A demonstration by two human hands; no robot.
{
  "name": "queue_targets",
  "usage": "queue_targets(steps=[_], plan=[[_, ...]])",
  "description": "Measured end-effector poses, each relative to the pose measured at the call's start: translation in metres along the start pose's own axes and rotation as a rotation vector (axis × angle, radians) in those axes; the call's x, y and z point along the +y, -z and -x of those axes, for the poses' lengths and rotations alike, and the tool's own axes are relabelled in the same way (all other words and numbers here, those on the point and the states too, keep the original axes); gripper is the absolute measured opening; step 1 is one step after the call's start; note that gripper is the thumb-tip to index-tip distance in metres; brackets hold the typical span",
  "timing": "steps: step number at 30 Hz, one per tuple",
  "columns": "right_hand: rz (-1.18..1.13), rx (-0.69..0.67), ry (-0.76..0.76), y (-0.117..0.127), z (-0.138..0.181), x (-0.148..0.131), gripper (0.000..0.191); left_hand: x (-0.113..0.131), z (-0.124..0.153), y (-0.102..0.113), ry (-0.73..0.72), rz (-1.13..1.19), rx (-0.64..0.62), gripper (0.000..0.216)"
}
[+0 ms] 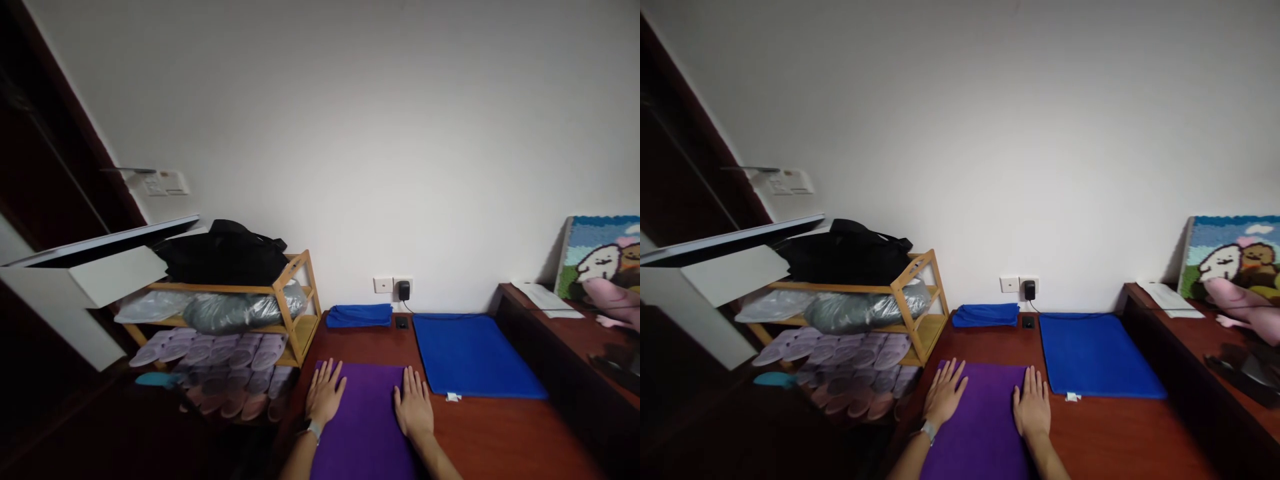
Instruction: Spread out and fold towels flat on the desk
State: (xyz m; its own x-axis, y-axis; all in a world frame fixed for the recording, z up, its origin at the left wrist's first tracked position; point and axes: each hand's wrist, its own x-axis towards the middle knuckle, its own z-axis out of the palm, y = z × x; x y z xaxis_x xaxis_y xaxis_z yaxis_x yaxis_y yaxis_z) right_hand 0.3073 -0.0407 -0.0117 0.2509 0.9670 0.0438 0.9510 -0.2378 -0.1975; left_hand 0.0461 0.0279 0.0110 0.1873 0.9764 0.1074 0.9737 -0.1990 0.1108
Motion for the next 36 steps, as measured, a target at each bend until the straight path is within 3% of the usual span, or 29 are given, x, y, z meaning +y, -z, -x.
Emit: queue_targets(steps=[3, 9, 12, 16, 19, 22, 25, 32, 34, 36], plan=[[0.006, -0.005, -0.015, -0.001, 0.001, 0.0, 0.072, -0.013, -0.004, -0.001, 0.025, -0.022, 0.02, 0.059], [0.01, -0.026, -0.032, 0.001, -0.003, 0.002, 0.072, -0.01, -0.003, 0.002, 0.046, -0.049, 0.013, 0.057], [0.001, -0.067, -0.02, 0.009, -0.007, 0.003, 0.072, -0.005, 0.005, 0.007, 0.017, -0.046, 0.089, 0.055], [-0.034, -0.057, -0.015, 0.014, -0.005, 0.001, 0.07, 0.036, 0.023, 0.002, -0.175, 0.018, 0.172, 0.054], [-0.045, -0.038, 0.013, 0.01, 0.002, -0.001, 0.069, 0.083, 0.035, -0.011, -0.339, 0.095, 0.087, 0.053], [-0.058, -0.056, 0.025, 0.004, 0.006, 0.0, 0.068, 0.106, 0.04, -0.02, -0.34, 0.121, 0.029, 0.054], [-0.084, -0.044, 0.029, 0.002, 0.006, 0.002, 0.068, 0.083, 0.038, -0.017, -0.249, 0.076, 0.002, 0.056], [-0.088, -0.086, 0.027, 0.024, 0.012, 0.001, 0.068, -0.039, 0.055, 0.012, 0.044, -0.074, -0.039, 0.06], [-0.098, -0.063, 0.049, 0.029, 0.029, 0.002, 0.067, -0.055, 0.071, 0.013, 0.045, -0.085, 0.017, 0.059], [-0.118, 0.004, 0.06, 0.028, 0.055, 0.004, 0.067, -0.056, 0.091, 0.009, -0.001, -0.075, 0.104, 0.057]])
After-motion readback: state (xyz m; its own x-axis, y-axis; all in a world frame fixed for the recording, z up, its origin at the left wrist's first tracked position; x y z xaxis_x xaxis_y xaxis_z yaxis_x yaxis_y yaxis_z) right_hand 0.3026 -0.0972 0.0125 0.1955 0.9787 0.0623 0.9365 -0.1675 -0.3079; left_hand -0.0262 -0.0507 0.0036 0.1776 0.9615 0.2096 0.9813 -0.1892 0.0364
